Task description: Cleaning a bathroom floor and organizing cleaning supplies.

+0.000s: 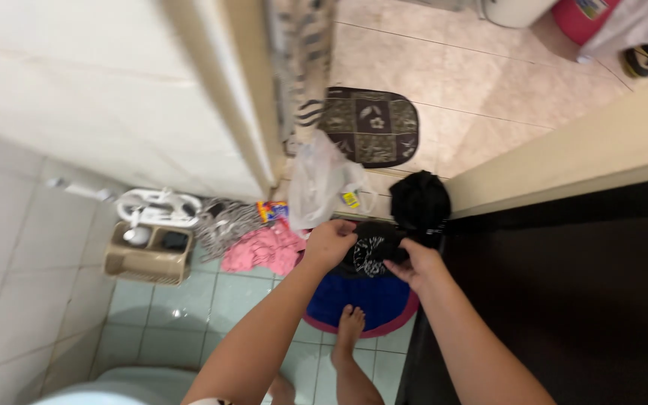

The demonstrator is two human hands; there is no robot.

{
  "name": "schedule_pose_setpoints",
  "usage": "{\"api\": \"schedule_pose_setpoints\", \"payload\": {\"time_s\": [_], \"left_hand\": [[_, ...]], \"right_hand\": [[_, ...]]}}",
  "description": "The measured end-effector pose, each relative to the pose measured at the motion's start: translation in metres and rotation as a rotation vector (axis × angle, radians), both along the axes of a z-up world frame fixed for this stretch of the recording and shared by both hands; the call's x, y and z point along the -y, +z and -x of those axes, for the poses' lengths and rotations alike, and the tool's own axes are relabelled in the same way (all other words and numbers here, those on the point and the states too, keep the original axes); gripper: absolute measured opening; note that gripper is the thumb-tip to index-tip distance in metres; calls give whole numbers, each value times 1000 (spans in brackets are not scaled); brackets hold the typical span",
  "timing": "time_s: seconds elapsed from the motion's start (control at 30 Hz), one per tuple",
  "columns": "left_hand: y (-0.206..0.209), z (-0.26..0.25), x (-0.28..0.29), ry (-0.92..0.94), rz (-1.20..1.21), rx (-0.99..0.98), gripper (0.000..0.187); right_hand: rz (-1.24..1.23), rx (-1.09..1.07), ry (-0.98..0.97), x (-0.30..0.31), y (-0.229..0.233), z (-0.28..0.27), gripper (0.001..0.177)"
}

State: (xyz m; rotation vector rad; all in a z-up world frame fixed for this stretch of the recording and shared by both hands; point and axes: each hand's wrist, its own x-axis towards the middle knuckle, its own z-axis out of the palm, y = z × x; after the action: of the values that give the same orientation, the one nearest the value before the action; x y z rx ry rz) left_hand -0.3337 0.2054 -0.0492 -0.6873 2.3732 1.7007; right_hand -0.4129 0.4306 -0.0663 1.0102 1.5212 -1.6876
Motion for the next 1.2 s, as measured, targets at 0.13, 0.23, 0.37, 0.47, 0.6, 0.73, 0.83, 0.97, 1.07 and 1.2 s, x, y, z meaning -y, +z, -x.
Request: {"api": "schedule_pose_setpoints", "payload": {"time_s": [0.13, 0.23, 0.37, 0.47, 0.6, 0.73, 0.83, 0.97, 1.07, 1.2], "left_hand": [[-3, 58, -36, -65, 42, -17, 36], [-12, 86, -55, -77, 19, -25, 36], [-31, 105, -68, -104, 42, -23, 36], [-52, 106, -68, -93, 93, 10, 35], [-64, 98, -58, -54, 121, 38, 33], [-61, 84, -38, 87, 132, 181, 34], [-68, 61, -10, 129, 182, 126, 33], [-63, 10, 32, 279, 99, 159, 33], [-75, -36, 65, 378, 110, 233, 32], [-94, -102, 106, 491, 147, 274, 31]], "right_hand": [[-51, -42, -21, -41, 13, 64, 22], [-116, -113, 21, -67, 17, 110, 26], [-330, -273, 88, -95, 2, 157, 35], [-512, -319, 191, -108, -29, 171, 47], [-871, -534, 480, -98, -99, 171, 62], [-663, -624, 761, 0, -92, 124, 45], [-396, -411, 890, 76, -65, 75, 42], [9, -267, 948, 136, -60, 12, 35], [0, -276, 1052, 169, -48, -23, 36], [-3, -307, 1170, 210, -29, -56, 37]]}}
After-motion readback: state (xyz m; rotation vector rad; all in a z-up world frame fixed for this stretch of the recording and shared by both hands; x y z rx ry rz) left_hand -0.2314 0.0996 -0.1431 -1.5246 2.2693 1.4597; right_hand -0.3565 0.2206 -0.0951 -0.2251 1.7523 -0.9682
